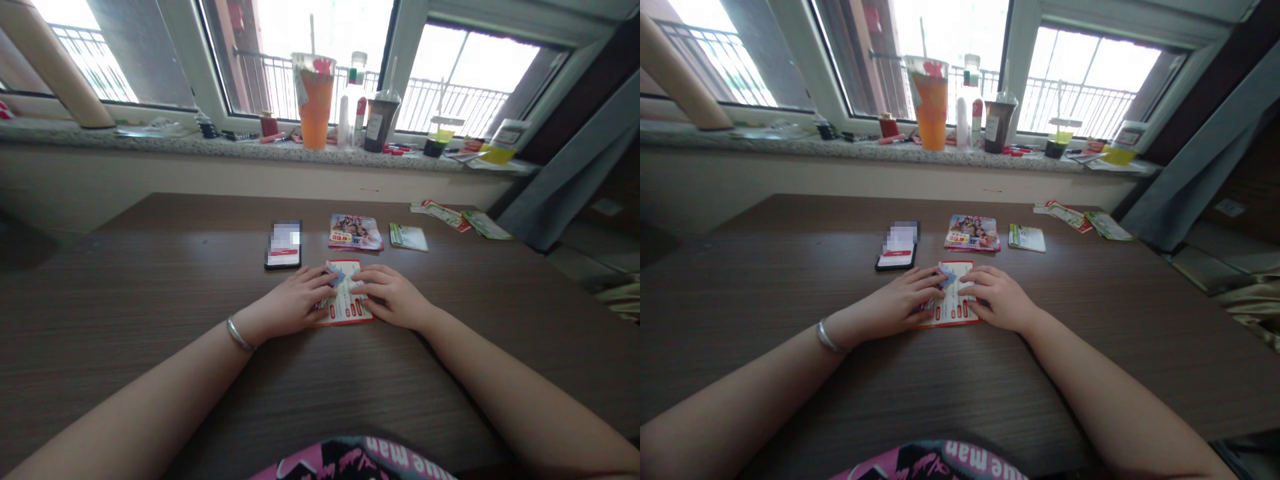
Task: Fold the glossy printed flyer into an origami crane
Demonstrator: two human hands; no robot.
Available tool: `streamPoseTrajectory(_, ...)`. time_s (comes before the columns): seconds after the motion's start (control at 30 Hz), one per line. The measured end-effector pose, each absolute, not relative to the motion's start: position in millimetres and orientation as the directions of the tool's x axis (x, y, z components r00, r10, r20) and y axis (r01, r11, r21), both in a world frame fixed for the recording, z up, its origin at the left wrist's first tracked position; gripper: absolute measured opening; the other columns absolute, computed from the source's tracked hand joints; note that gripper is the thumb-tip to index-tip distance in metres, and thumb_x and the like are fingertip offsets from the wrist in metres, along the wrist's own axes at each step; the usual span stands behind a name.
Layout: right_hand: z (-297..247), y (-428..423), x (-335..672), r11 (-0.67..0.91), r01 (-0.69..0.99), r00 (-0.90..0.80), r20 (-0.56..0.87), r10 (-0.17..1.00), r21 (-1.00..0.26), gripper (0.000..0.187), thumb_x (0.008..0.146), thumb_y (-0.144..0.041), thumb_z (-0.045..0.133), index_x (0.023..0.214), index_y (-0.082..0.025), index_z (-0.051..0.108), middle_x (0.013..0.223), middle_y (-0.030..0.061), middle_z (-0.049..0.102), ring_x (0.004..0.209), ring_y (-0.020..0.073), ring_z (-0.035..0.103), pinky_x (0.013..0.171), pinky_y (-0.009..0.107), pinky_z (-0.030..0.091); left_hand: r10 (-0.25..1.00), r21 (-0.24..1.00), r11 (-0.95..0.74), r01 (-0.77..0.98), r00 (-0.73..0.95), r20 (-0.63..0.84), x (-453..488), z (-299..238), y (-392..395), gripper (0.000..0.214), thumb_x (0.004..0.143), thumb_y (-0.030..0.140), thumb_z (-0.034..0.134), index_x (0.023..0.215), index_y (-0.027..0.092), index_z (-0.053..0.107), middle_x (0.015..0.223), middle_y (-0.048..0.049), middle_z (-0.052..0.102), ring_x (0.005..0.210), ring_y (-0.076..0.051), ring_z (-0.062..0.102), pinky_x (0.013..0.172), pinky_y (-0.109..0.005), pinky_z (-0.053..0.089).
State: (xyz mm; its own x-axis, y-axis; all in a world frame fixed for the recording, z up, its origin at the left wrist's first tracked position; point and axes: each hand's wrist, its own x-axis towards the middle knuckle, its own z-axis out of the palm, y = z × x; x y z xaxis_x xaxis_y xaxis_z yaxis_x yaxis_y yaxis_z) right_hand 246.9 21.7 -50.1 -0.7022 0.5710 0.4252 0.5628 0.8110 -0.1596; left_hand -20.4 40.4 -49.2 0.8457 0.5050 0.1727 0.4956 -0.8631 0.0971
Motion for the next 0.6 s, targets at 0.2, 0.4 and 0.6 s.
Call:
streamPoseTrajectory(0.2, -51.1, 22.6, 246.9, 0.819, 0.547, -0.719, 0.404, 0.566, -0.174, 0.031, 0.085, -0.026, 0.061, 0.116, -0.024, 0.064, 0.122, 0.0072, 0.064, 0.119, 0.0223, 0.053, 0.103, 0.046, 0.043, 0.501, 0.052, -0.861, 0.506, 0.827, 0.253, -21.7, -50.3, 41.4, 0.036, 0.094, 0.032, 0.050, 0.130, 0.027, 0.055, 0.141, -0.0097, 0.048, 0.131, -0.027, 0.041, 0.111, -0.051, 0.029)
streamPoseTrajectory(0.4, -49.2, 21.0, 246.0, 0.821, 0.532, -0.731, 0.377, 0.569, -0.209, 0.037, 0.083, -0.032, 0.063, 0.119, -0.023, 0.062, 0.124, 0.0075, 0.064, 0.119, 0.0234, 0.053, 0.103, 0.047, 0.042, 0.514, 0.057, -0.857, 0.512, 0.839, 0.179, -23.6, -51.7, 40.9, 0.058, 0.088, 0.056, 0.052, 0.138, 0.026, 0.046, 0.146, -0.0086, 0.044, 0.135, -0.030, 0.036, 0.112, -0.050, 0.025)
streamPoseTrajectory(0.6, -50.0, 20.5, 245.7, 0.848, 0.486, -0.775, 0.344, 0.531, -0.213, 0.051, 0.079, -0.044, 0.067, 0.123, -0.020, 0.060, 0.127, 0.0109, 0.061, 0.122, 0.0254, 0.052, 0.104, 0.048, 0.040, 0.534, 0.051, -0.845, 0.533, 0.834, 0.135, -24.9, -58.2, 41.9, 0.056, 0.093, 0.049, 0.047, 0.142, 0.022, 0.040, 0.151, -0.0089, 0.037, 0.139, -0.028, 0.032, 0.113, -0.046, 0.024)
